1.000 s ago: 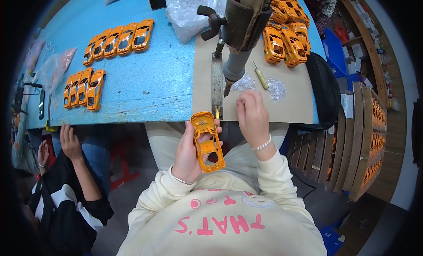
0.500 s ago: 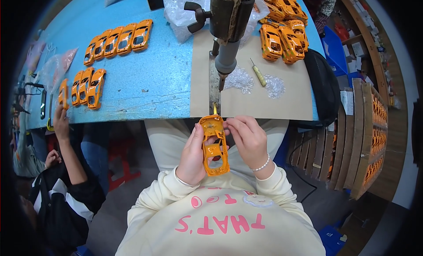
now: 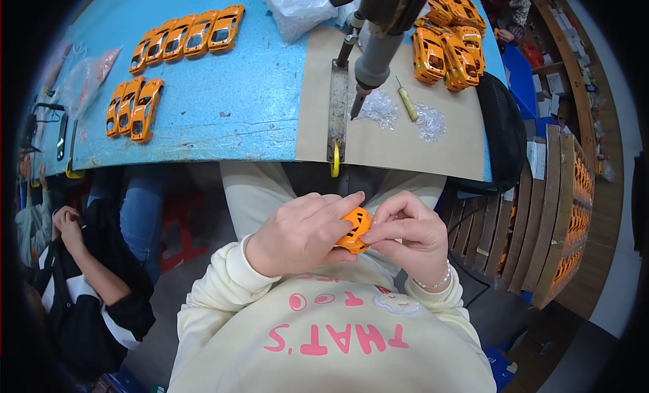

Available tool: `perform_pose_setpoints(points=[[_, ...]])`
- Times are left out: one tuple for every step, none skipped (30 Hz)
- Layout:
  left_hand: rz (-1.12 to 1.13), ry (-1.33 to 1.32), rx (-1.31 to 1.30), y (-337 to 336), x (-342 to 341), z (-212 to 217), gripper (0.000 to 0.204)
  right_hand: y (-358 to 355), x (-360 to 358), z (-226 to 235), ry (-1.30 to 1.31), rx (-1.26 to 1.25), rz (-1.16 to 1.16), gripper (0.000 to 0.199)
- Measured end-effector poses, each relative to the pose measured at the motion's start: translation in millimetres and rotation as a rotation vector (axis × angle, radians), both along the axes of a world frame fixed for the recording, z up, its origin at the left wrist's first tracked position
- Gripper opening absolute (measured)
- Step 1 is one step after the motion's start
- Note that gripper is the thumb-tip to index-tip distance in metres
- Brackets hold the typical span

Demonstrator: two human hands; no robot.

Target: Assembling plastic toy cars by attaching components using an electric screwdriver.

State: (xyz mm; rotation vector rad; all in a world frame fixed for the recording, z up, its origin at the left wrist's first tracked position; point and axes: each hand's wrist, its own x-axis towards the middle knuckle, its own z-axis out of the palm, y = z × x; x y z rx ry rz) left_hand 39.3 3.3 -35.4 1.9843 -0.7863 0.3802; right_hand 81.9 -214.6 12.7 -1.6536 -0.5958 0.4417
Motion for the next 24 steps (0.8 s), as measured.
perform_pose_setpoints(points=[[0.004, 0.002, -0.001, 0.3, -1.0, 1.3, 0.050, 1.1, -1.7, 0.6, -0.012, -0.004, 0.018, 0.020], [0.007, -0.001, 0.029, 0.2, -1.9, 2.6, 0.050, 2.0, -2.7, 0.8, -0.024, -0.007, 0.035, 0.019], [0.010, -0.004, 0.059, 0.2, -2.7, 3.4, 0.050, 2.5, -2.7, 0.1, -0.022, -0.007, 0.038, 0.019], [0.011, -0.007, 0.089, 0.4, -3.4, 3.7, 0.050, 2.9, -1.9, -1.3, -0.022, -0.015, 0.062, 0.019], [0.012, -0.006, 0.088, 0.3, -4.3, 3.4, 0.050, 2.6, -1.2, -2.7, -0.022, -0.023, 0.085, 0.018], [0.011, -0.009, 0.100, 0.7, -5.1, 2.9, 0.051, 2.3, -0.8, -3.3, -0.022, -0.031, 0.108, 0.018], [0.009, -0.013, 0.113, 1.1, -5.7, 2.5, 0.051, 2.2, -0.8, -3.2, -0.022, -0.033, 0.108, 0.018], [0.007, -0.017, 0.126, 1.4, -6.3, 2.1, 0.051, 2.0, -0.9, -2.8, 0.096, -0.031, 0.092, 0.017], [0.006, -0.016, 0.125, 1.6, -6.7, 2.6, 0.051, 1.7, -1.0, -2.3, 0.214, -0.029, 0.076, 0.017], [-0.005, -0.005, 0.139, 2.1, -7.0, 4.0, 0.052, 1.8, -0.8, -2.0, 0.332, -0.026, 0.060, 0.016], [-0.016, 0.007, 0.153, 2.6, -7.4, 5.5, 0.052, 1.4, 0.3, -1.6, 0.333, -0.026, 0.060, 0.016], [-0.026, 0.018, 0.167, 2.9, -7.9, 6.2, 0.053, 0.3, 2.6, -1.2, 0.328, -0.042, 0.108, 0.015], [-0.027, 0.019, 0.166, 3.0, -8.6, 6.2, 0.053, -1.0, 5.3, -0.6, 0.324, -0.059, 0.156, 0.014], [-0.030, 0.017, 0.171, 3.0, -9.4, 5.8, 0.052, -1.9, 7.6, 0.0, 0.320, -0.075, 0.204, 0.013], [-0.033, 0.014, 0.178, 3.0, -9.5, 6.2, 0.052, -2.2, 10.3, 1.6, 0.320, -0.075, 0.203, 0.013], [-0.037, 0.012, 0.185, 2.8, -9.6, 6.6, 0.051, -2.5, 13.0, 3.6, 0.331, -0.111, 0.235, 0.013], [-0.038, 0.013, 0.184, 2.4, -9.7, 7.4, 0.051, -2.6, 15.4, 5.4, 0.342, -0.148, 0.267, 0.014], [-0.037, 0.000, 0.197, 1.9, -9.7, 8.4, 0.050, -2.9, 17.0, 6.0, 0.353, -0.184, 0.299, 0.014], [-0.037, -0.012, 0.210, 1.2, -9.6, 9.3, 0.049, -3.2, 17.8, 5.7, 0.354, -0.185, 0.298, 0.014], [-0.036, -0.024, 0.223, 0.7, -9.7, 9.8, 0.048, -3.4, 18.1, 5.3, 0.365, -0.182, 0.310, 0.014], [-0.037, -0.023, 0.223, -0.1, -9.4, 9.9, 0.048, -3.5, 18.6, 4.8, 0.376, -0.180, 0.323, 0.013], [-0.033, -0.046, 0.233, -1.2, -8.9, 10.0, 0.045, -3.5, 19.5, 4.2, 0.386, -0.177, 0.336, 0.013], [-0.028, -0.070, 0.242, -2.2, -8.2, 10.1, 0.042, -2.8, 21.7, 3.0, 0.388, -0.177, 0.335, 0.013], [-0.024, -0.094, 0.252, -2.7, -7.7, 10.3, 0.039, -1.2, 24.9, 1.2, 0.413, -0.182, 0.353, 0.013]])
